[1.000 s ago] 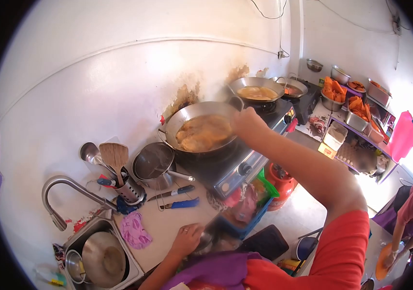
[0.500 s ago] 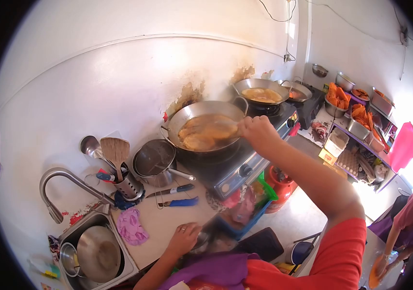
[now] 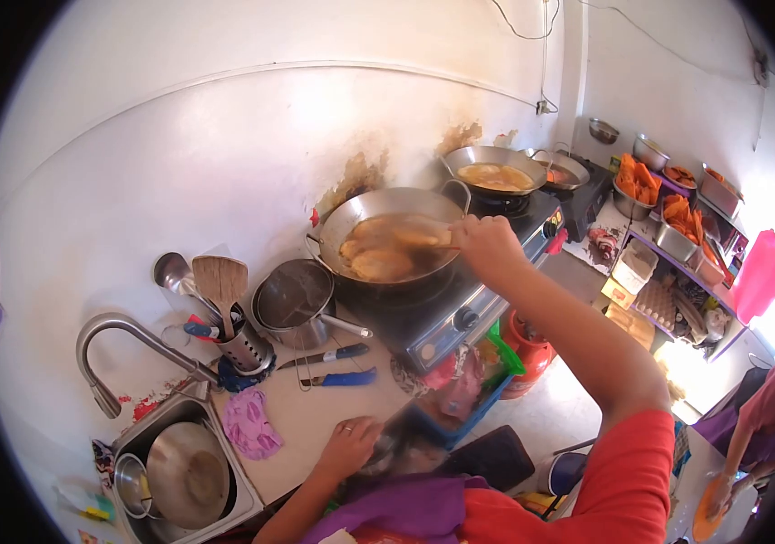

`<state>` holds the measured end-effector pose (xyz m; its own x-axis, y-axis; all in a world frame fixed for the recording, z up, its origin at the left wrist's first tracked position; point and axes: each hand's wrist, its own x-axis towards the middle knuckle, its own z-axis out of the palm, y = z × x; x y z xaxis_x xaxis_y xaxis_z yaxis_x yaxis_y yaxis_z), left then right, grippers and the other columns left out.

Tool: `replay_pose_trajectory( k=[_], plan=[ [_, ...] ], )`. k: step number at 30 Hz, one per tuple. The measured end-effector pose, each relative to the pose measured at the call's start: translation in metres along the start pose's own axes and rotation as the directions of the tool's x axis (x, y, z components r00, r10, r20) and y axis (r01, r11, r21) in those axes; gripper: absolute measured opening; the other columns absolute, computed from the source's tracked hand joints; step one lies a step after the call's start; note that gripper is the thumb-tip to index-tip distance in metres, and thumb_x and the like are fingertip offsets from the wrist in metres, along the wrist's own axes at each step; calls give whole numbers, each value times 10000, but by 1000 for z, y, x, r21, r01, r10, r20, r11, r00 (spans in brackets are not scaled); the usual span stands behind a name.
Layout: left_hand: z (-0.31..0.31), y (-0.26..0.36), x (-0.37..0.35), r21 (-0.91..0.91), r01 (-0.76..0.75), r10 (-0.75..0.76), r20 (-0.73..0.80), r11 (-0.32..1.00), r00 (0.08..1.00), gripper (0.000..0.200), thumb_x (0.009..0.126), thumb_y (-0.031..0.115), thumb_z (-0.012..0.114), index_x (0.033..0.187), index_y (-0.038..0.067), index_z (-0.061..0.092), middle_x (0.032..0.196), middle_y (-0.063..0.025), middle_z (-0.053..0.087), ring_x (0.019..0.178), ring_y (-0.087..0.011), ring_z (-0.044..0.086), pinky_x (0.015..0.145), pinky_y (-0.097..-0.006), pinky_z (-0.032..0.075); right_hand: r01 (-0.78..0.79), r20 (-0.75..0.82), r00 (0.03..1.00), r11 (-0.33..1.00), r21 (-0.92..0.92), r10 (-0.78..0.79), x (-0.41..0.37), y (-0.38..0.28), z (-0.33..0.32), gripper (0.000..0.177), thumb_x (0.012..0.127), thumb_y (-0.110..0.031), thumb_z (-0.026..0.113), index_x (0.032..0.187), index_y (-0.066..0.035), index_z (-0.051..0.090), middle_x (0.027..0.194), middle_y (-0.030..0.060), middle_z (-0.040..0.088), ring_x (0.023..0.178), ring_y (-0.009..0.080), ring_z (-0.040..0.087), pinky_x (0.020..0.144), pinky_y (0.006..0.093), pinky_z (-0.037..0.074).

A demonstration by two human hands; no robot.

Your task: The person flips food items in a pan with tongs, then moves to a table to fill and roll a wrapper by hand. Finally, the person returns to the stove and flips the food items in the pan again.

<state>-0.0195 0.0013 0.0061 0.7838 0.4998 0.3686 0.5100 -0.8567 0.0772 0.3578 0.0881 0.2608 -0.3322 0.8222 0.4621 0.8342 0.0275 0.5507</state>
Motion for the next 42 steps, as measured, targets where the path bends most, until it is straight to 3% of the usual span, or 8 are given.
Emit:
replay_pose_trajectory(
  k=[4,16,19,28,31,34,40,42],
  plan=[
    [2,-2,-1,4,-4,4,-4,1000,1000,486,785,162,628,1262,80,580,1270,-100,572,1169,-258,566,1006,-426,429,27,117,993,1000,1,-27,-5,0,-10,388,834,-179,630,1215,-110,625,935,44,610,822,196,626,685,338,445],
    [1,0,0,-39,28,-27,16,999,1000,481,779,151,627,1254,82,590,1273,-105,575,1194,-266,557,1024,-427,413,116,34,993,993,29,-117,-18,5,-28,365,794,-145,621,1156,-99,634,884,17,579,799,184,603,692,331,430],
    [0,-1,0,-29,13,-13,4,999,1000,483,782,154,629,1257,83,586,1273,-102,574,1197,-262,555,1019,-427,414,88,82,992,993,79,-94,-21,11,-26,482,757,-155,657,1228,-71,597,910,32,580,828,208,611,700,339,450],
    [2,-2,-1,-40,20,-19,11,999,1000,485,786,148,628,1263,81,573,1281,-105,564,1194,-272,553,1010,-432,420,77,138,986,993,88,-88,-18,10,-22,367,809,-170,640,1167,-94,620,897,35,579,819,209,614,675,358,454],
    [4,-2,-2,-53,9,-10,-13,999,1000,487,788,148,624,1267,80,571,1283,-109,563,1195,-278,553,1010,-441,421,59,60,996,995,82,-64,-21,14,-20,347,782,-121,638,1126,-79,636,891,32,590,807,200,619,681,346,441],
    [-2,1,1,-48,39,-36,47,998,998,489,790,150,618,1271,78,571,1287,-111,562,1195,-281,555,1014,-446,419,119,26,992,993,24,-119,-18,15,-10,315,832,-189,647,1133,-98,635,876,36,586,796,218,629,657,371,460],
    [4,-2,-1,-40,10,-10,-4,999,1000,519,770,168,648,1275,77,568,1285,-114,561,1192,-288,552,1003,-448,421,49,183,981,990,131,-73,-11,24,-35,333,792,-185,676,1113,-108,635,861,35,589,763,226,641,650,377,461],
    [1,-1,0,-33,12,-11,22,999,1000,524,766,172,658,1273,78,568,1284,-115,561,1194,-289,549,1001,-450,422,68,114,990,993,93,-79,-9,25,-31,329,786,-177,675,1105,-109,634,863,34,590,770,223,642,650,370,461]
  ],
)
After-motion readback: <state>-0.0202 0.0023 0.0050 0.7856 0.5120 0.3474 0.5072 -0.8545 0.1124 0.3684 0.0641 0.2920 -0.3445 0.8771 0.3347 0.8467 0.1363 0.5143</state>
